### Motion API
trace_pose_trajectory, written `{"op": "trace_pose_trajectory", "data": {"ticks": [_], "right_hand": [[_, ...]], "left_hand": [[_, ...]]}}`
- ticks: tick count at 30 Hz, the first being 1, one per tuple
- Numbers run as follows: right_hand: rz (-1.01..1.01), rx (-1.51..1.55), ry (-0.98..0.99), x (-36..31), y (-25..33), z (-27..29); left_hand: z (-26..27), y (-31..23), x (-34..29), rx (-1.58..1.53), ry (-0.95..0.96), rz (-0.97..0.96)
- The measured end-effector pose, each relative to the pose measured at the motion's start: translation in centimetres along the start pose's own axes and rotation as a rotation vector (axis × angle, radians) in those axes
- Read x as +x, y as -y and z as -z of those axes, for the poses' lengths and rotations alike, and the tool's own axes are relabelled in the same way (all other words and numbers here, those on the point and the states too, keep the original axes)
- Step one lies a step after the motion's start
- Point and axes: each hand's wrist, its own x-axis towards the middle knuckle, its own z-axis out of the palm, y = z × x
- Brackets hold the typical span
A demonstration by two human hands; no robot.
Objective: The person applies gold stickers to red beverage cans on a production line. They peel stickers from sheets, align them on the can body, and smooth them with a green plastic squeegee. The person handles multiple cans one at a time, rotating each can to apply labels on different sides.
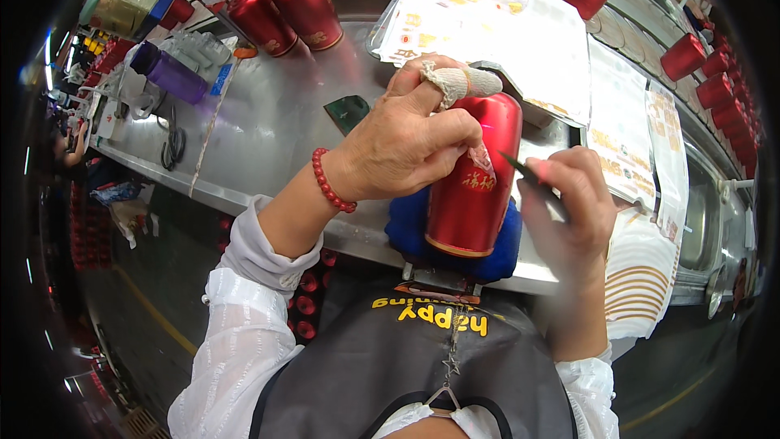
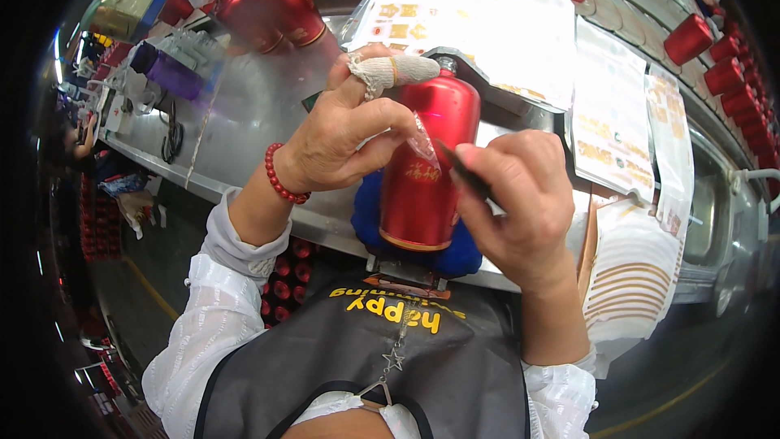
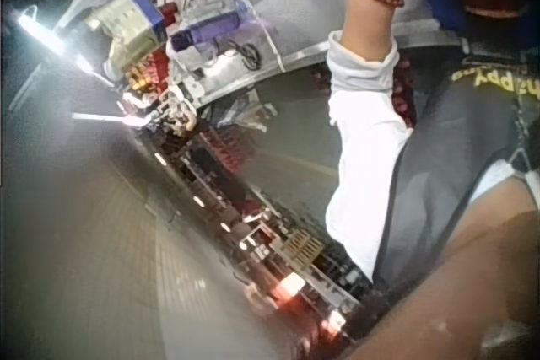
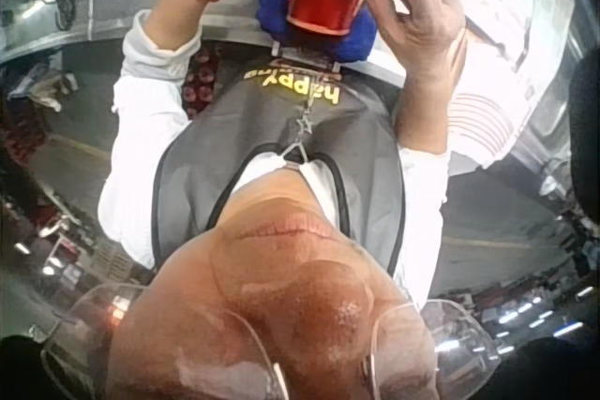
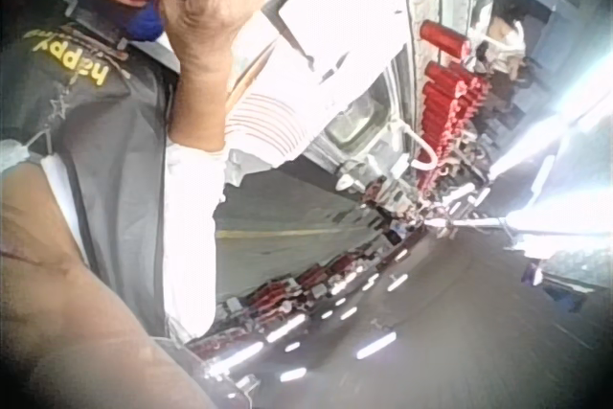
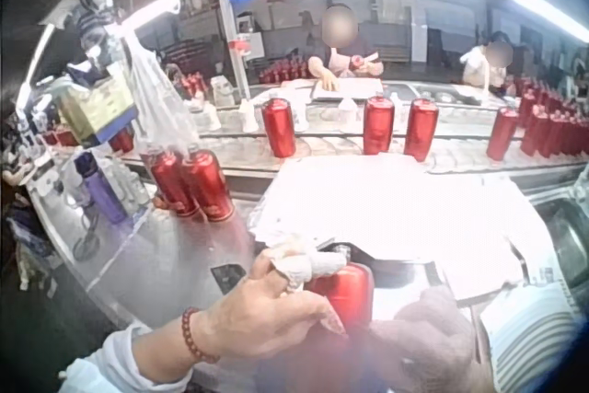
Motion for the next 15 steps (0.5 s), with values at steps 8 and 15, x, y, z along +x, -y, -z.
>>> {"op": "trace_pose_trajectory", "data": {"ticks": [8, 15], "right_hand": [[0.257, -0.187, 0.044, -0.2, 0.5, -1.1], [0.273, -0.243, 0.064, -0.1, 0.5, -1.2]], "left_hand": [[-0.2, 0.0, -0.4, -0.008, 0.004, 0.031], [-0.1, 0.0, -0.4, -0.002, -0.002, 0.023]]}}
